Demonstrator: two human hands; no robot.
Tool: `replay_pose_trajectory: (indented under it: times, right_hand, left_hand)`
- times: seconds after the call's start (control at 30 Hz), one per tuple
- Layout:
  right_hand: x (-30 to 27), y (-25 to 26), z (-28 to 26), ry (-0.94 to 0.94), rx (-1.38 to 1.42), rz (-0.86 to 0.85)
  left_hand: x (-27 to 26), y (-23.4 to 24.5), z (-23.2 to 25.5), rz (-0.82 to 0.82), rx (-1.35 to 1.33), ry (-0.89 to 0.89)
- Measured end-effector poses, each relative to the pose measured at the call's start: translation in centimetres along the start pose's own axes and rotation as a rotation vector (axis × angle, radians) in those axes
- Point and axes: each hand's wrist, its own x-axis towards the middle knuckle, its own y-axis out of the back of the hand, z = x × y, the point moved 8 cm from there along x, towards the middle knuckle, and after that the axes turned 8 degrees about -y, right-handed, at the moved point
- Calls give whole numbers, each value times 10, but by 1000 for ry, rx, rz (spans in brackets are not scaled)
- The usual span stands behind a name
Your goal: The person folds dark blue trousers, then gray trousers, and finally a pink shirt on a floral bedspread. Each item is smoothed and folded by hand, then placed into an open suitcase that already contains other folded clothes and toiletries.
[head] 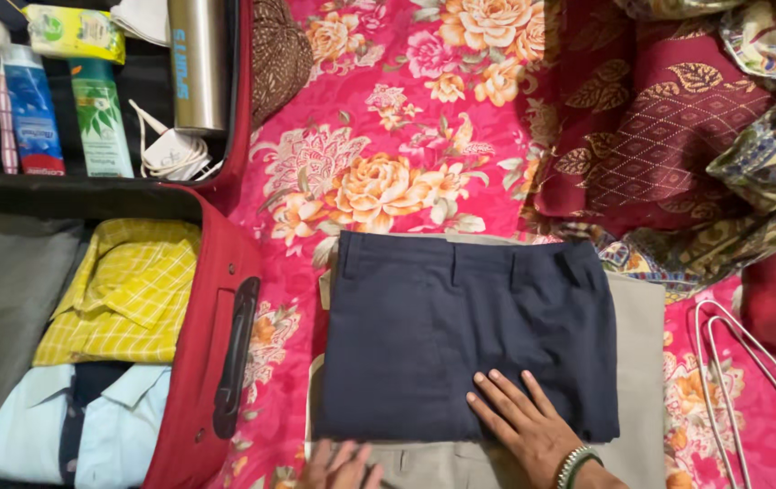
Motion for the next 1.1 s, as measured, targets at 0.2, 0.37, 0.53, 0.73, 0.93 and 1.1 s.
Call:
replay_pose_trajectory:
  times: [0.2, 0.37, 0.53, 0.73, 0.93, 1.1]
  right_hand:
    - [-17, 5, -3, -38, 166, 336]
    - [4, -7, -17, 105, 125, 239]
    - [54, -1, 99, -247, -112, 36]
    - [79, 67, 115, -607, -93, 462]
    - [107, 33, -40, 262, 337, 95]
    - [172, 23, 38, 166, 107, 192]
  left_hand:
    - [60, -8, -2, 65, -228, 760]
    - [161, -52, -16, -411, -474, 483]
    - [174, -106, -97, -574, -517, 196]
    - [185, -122, -196, -579, -197, 462]
    - [198, -83, -136, -387, -513, 311]
    - [182, -140, -162, -677, -233, 177]
